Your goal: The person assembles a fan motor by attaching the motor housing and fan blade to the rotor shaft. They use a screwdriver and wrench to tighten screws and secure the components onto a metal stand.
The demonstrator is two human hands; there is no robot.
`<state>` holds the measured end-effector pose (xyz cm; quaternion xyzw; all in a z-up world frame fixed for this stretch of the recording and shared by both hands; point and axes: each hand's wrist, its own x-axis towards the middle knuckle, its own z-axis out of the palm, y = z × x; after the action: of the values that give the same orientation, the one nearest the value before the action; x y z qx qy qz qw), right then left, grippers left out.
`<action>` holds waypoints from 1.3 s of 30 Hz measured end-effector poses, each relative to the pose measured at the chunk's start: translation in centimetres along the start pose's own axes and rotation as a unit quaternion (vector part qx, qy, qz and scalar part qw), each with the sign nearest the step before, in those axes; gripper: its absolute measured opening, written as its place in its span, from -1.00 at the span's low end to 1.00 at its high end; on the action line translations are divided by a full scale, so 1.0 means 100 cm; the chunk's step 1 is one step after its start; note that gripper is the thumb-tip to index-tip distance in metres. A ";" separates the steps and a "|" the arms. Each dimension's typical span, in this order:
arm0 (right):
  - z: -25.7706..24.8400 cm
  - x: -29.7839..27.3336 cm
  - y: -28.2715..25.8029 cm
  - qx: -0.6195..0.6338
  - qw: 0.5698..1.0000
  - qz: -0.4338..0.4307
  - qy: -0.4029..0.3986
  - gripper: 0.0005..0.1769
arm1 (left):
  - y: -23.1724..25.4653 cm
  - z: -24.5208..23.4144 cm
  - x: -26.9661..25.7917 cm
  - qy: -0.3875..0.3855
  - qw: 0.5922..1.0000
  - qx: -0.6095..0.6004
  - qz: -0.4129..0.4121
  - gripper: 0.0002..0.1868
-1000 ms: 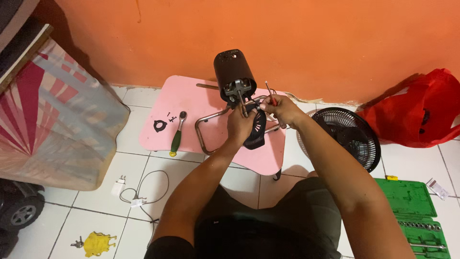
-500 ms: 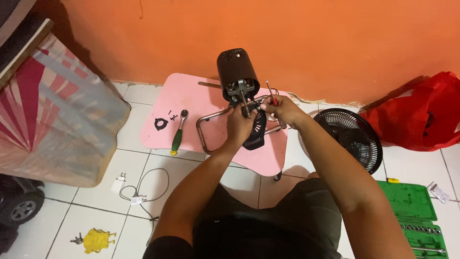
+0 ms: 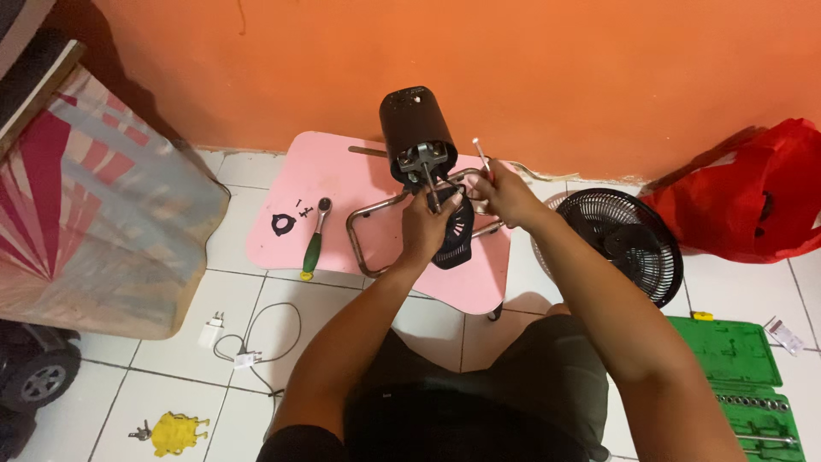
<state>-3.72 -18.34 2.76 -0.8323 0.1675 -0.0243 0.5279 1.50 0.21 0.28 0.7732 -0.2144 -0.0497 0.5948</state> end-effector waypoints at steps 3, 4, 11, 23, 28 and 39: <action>-0.010 -0.012 -0.001 -0.163 0.985 -0.029 0.043 -0.52 | -0.006 0.003 0.000 -0.006 0.999 -0.016 -0.029 -0.60; -0.017 -0.017 -0.003 -0.169 0.985 -0.030 0.022 -0.49 | -0.006 0.005 0.002 -0.007 0.998 -0.037 -0.042 -0.61; -0.043 -0.061 -0.048 -0.282 0.942 -0.171 0.063 -0.70 | -0.011 0.013 -0.001 0.017 0.993 -0.100 -0.060 -0.64; -0.057 -0.105 -0.106 -0.317 0.893 -0.302 0.103 -0.82 | -0.019 0.029 -0.014 0.026 0.947 -0.286 -0.146 -0.70; -0.055 -0.106 -0.108 -0.307 0.892 -0.317 0.095 -0.81 | -0.018 0.025 -0.014 0.017 0.940 -0.304 -0.151 -0.72; -0.031 -0.065 -0.038 -0.173 0.944 -0.272 0.072 -0.65 | -0.015 0.007 -0.007 -0.021 0.952 -0.269 -0.143 -0.72</action>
<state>-9.53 -17.56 8.39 -0.9206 -0.0263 -0.1979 0.3356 1.04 0.21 -1.49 0.6055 -0.0923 -0.2066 0.7630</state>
